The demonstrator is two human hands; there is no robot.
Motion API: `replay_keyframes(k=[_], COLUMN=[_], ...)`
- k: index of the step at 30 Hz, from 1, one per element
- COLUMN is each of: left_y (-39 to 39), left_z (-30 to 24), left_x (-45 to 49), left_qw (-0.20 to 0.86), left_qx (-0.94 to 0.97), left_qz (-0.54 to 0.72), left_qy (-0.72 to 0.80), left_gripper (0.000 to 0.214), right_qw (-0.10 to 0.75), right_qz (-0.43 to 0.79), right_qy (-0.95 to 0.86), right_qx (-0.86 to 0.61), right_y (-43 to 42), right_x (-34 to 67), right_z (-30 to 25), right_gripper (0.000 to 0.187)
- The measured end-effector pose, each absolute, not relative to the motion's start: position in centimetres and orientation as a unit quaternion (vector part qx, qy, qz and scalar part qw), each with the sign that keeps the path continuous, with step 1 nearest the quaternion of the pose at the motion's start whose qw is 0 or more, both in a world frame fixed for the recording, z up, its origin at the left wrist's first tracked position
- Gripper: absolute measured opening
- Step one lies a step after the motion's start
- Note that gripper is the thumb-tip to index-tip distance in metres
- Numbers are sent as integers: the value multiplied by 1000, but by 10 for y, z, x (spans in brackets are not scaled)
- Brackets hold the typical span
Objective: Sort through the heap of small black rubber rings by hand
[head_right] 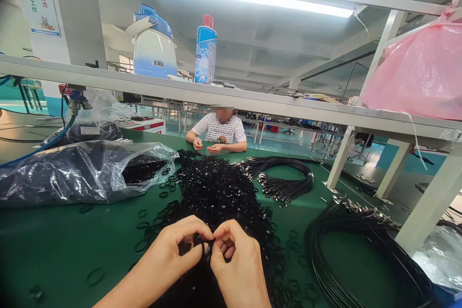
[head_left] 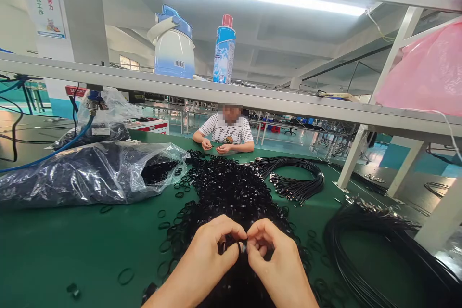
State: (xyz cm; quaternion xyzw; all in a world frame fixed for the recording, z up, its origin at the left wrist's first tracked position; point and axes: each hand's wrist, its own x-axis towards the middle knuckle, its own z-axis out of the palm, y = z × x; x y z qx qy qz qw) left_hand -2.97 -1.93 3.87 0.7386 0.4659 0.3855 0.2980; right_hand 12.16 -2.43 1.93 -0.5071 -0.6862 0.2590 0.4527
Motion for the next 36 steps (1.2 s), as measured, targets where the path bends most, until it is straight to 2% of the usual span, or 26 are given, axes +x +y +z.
replay_keyframes(k=[3,11,14,18,25,36], left_y=[-21,-20,-20,-21,-17,-16], left_z=[38,32,31,25,22,21], left_x=[-30,-33,-32,-32,-33,-34], left_qw=[237,204,182,153,140,126], left_qx=[786,775,774,793,820,841], left_qz=[372,367,369,375,376,369], left_qy=[433,472,481,456,408,375], left_gripper=[29,25,24,23,24,26], right_qw=[449,453,471,481,489,509], right_qz=[270,292,363,472,564,548], right_qy=[-682,-677,-641,-592,-522,-519], right_qx=[-511,-501,-485,-443,-413,-414], right_y=[-25,-23,-21,-21,-22,-22], right_x=[121,124,126,125,126,127], right_z=[19,20,20,18,21,22], right_gripper=[14,9,6,14,16,9])
